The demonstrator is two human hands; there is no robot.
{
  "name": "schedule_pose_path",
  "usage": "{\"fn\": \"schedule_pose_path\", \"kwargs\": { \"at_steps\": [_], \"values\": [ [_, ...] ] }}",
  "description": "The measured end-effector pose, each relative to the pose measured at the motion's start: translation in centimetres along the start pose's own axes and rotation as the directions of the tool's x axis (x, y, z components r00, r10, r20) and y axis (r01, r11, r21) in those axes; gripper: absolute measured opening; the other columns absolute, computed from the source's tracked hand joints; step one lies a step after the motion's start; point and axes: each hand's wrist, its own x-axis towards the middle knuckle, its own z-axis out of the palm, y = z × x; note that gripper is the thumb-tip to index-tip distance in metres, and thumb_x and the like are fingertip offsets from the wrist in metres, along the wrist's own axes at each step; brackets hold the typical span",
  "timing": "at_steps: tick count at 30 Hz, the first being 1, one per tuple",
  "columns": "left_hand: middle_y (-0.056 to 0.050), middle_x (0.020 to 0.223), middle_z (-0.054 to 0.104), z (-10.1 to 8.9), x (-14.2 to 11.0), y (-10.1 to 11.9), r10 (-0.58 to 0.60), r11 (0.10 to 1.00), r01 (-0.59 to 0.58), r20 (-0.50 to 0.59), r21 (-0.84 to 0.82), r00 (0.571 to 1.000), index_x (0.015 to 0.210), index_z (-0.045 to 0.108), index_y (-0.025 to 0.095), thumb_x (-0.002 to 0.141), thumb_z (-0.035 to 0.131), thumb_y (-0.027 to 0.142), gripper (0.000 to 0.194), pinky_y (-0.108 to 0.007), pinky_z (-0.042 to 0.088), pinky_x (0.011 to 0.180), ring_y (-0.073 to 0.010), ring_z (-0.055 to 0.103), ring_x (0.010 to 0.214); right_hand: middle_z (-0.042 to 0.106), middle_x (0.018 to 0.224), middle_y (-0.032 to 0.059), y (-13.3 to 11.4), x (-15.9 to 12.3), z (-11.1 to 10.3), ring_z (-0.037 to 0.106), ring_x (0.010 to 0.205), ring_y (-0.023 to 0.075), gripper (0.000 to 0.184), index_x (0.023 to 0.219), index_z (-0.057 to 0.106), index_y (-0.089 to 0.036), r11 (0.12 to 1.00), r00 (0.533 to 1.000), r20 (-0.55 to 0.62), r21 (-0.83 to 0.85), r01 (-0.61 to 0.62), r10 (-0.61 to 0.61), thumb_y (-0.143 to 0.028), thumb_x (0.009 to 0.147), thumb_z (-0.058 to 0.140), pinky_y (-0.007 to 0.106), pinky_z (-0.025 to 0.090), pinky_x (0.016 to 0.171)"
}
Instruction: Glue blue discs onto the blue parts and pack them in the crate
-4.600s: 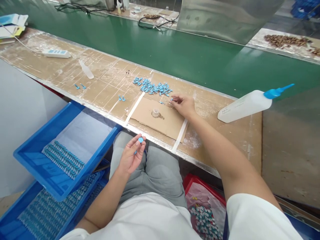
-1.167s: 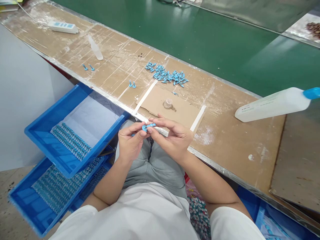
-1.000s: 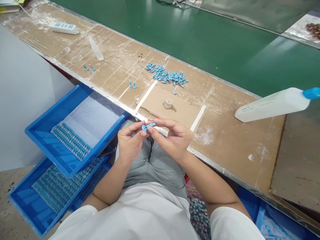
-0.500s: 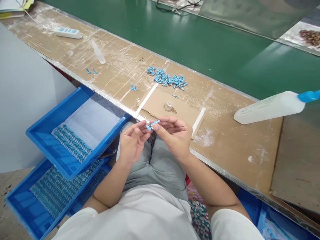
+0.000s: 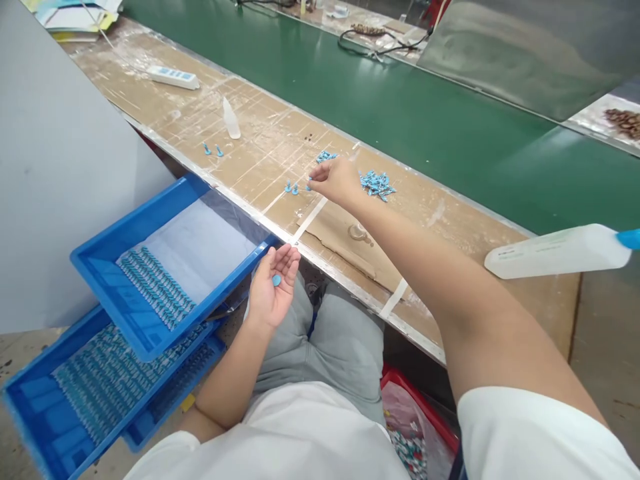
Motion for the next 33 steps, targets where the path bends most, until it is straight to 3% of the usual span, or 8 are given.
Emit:
{"fn": "schedule_pose_path", "kwargs": {
  "at_steps": [7, 13, 18, 21, 23, 27, 29, 33],
  "values": [
    [-0.014, 0.098, 0.076, -1.3, 0.6, 1.6, -0.008, 0.999, 0.009, 0.029, -0.047, 1.0, 0.095, 0.075, 0.009, 0.089, 0.053, 0.032, 0.033, -0.024, 0.056, 0.089, -0.0169, 0.072, 0.096, 0.072, 0.071, 0.0079, 1.1, 2.0, 3.2, 0.069, 0.07, 0.0219, 0.014, 0.075, 0.073, -0.012, 0.986, 1.0, 0.03, -0.164, 0.002, 0.003, -0.014, 0.062, 0.076, 0.039, 0.055, 0.078],
    [-0.016, 0.103, 0.075, -1.6, 0.9, 1.6, -0.034, 0.998, 0.035, 0.037, -0.042, 0.999, 0.099, 0.074, 0.006, 0.088, 0.049, 0.032, 0.037, -0.03, 0.054, 0.096, -0.0213, 0.07, 0.106, 0.072, 0.076, 0.0066, 1.2, 1.8, 3.5, 0.07, 0.078, 0.0246, 0.016, 0.079, 0.071, -0.015, 0.971, 0.992, 0.076, -0.225, -0.081, 0.101, -0.015, 0.064, 0.073, 0.041, 0.055, 0.083],
    [-0.016, 0.105, 0.075, -1.4, 0.7, 1.6, -0.038, 0.996, 0.044, 0.084, -0.072, 0.996, 0.1, 0.073, 0.006, 0.088, 0.048, 0.03, 0.037, -0.031, 0.053, 0.097, -0.0224, 0.069, 0.107, 0.075, 0.093, 0.0082, -0.1, 1.3, 2.2, 0.07, 0.09, 0.0291, 0.037, 0.099, 0.072, -0.015, 0.931, 0.992, 0.054, -0.355, -0.084, 0.11, -0.022, 0.063, 0.076, 0.044, 0.055, 0.084],
    [-0.016, 0.111, 0.073, -1.3, 0.7, 1.6, -0.008, 0.996, 0.018, 0.119, -0.087, 0.993, 0.102, 0.072, 0.007, 0.087, 0.047, 0.03, 0.036, -0.033, 0.051, 0.1, -0.0233, 0.067, 0.111, 0.075, 0.097, 0.0089, -2.8, -2.3, 0.7, 0.07, 0.085, 0.026, 0.032, 0.103, 0.071, -0.015, 0.935, 0.998, 0.014, -0.348, 0.063, -0.061, -0.024, 0.073, 0.069, 0.041, 0.054, 0.083],
    [-0.015, 0.112, 0.072, -1.2, 0.8, 1.5, 0.01, 0.997, -0.001, 0.12, -0.083, 0.993, 0.102, 0.071, 0.008, 0.088, 0.046, 0.03, 0.036, -0.034, 0.051, 0.1, -0.0226, 0.067, 0.111, 0.075, 0.089, 0.0056, -4.8, -6.3, 0.0, 0.069, 0.075, 0.02, 0.019, 0.098, 0.072, -0.018, 0.941, 0.974, 0.078, -0.254, 0.225, -0.212, -0.026, 0.083, 0.064, 0.036, 0.054, 0.08],
    [-0.01, 0.1, 0.072, -1.1, 0.8, 1.0, -0.003, 0.998, 0.013, 0.142, -0.066, 0.99, 0.099, 0.07, 0.011, 0.091, 0.044, 0.029, 0.033, -0.023, 0.054, 0.08, -0.0136, 0.069, 0.088, 0.074, 0.1, 0.0057, -7.0, -14.2, 0.0, 0.066, 0.087, 0.0184, 0.019, 0.105, 0.071, -0.023, 0.828, 0.799, 0.295, -0.041, 0.559, -0.525, -0.03, 0.09, 0.062, 0.033, 0.052, 0.083],
    [-0.008, 0.094, 0.071, -1.1, 0.7, 0.6, -0.042, 0.997, 0.052, 0.175, -0.054, 0.984, 0.099, 0.071, 0.011, 0.091, 0.043, 0.028, 0.033, -0.018, 0.051, 0.067, -0.0106, 0.067, 0.077, 0.071, 0.109, 0.0081, -6.9, -16.5, 0.3, 0.062, 0.097, 0.0205, 0.022, 0.11, 0.07, -0.023, 0.78, 0.756, 0.307, -0.066, 0.623, -0.578, -0.031, 0.092, 0.061, 0.035, 0.05, 0.086],
    [-0.009, 0.09, 0.07, -1.1, 0.4, -0.6, -0.1, 0.994, 0.108, 0.19, -0.034, 0.977, 0.097, 0.071, 0.009, 0.09, 0.042, 0.025, 0.034, -0.016, 0.049, 0.062, -0.0109, 0.066, 0.076, 0.071, 0.101, 0.0082, -6.1, -18.0, 0.1, 0.057, 0.092, 0.0204, 0.019, 0.099, 0.074, -0.023, 0.757, 0.758, 0.334, -0.164, 0.632, -0.56, -0.031, 0.094, 0.058, 0.036, 0.047, 0.081]
  ]
}}
